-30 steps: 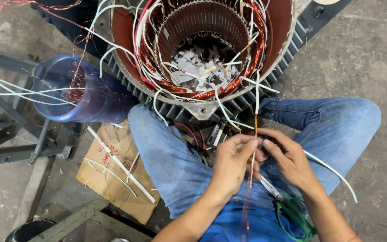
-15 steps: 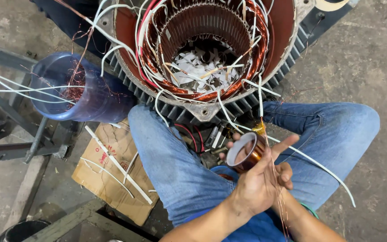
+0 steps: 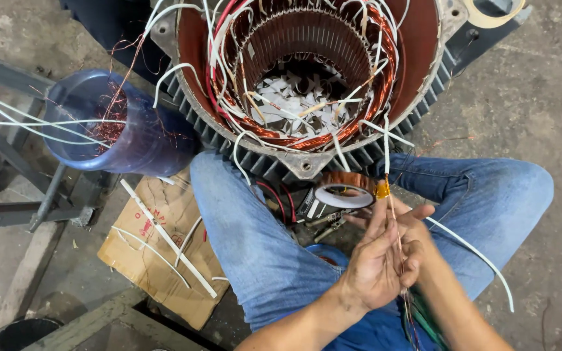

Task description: Repairing and rewinding an electric motor stator by splicing and taping wires.

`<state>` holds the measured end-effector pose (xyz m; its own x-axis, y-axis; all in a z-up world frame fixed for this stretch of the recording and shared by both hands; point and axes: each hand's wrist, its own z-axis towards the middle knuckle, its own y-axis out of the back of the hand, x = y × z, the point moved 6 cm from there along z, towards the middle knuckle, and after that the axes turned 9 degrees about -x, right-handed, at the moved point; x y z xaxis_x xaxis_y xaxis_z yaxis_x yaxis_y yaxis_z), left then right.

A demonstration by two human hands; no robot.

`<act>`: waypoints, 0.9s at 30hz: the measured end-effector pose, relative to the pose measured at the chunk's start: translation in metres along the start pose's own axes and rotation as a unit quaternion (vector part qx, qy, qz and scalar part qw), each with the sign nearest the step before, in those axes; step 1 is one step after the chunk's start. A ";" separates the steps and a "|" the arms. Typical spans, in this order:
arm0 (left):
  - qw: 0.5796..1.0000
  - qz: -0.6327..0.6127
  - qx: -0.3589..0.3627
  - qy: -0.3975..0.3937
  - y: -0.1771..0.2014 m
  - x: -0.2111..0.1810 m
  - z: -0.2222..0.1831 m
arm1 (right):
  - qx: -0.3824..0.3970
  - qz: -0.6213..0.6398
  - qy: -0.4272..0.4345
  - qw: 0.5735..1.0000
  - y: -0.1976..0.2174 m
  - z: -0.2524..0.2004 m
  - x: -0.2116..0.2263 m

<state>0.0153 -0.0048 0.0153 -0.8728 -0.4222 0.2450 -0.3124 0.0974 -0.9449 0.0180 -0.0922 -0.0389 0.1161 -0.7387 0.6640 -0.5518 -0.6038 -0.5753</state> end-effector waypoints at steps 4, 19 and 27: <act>0.999 0.041 0.004 -0.029 -0.012 -0.002 0.000 | -0.073 -0.396 0.089 0.911 0.020 0.000 0.077; 0.936 -0.013 -0.352 0.028 0.004 -0.003 -0.014 | 0.244 -0.749 0.405 0.465 -0.194 -0.069 0.098; 0.939 0.294 -0.167 -0.062 0.001 -0.051 -0.002 | -0.079 -0.616 0.407 0.670 -0.087 -0.107 0.135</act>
<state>0.0582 0.0188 0.0023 -0.8871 -0.3064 -0.3452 0.0925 0.6147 -0.7833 -0.0070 -0.1069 0.1520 0.1109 0.7382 0.6654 -0.5398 -0.5174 0.6640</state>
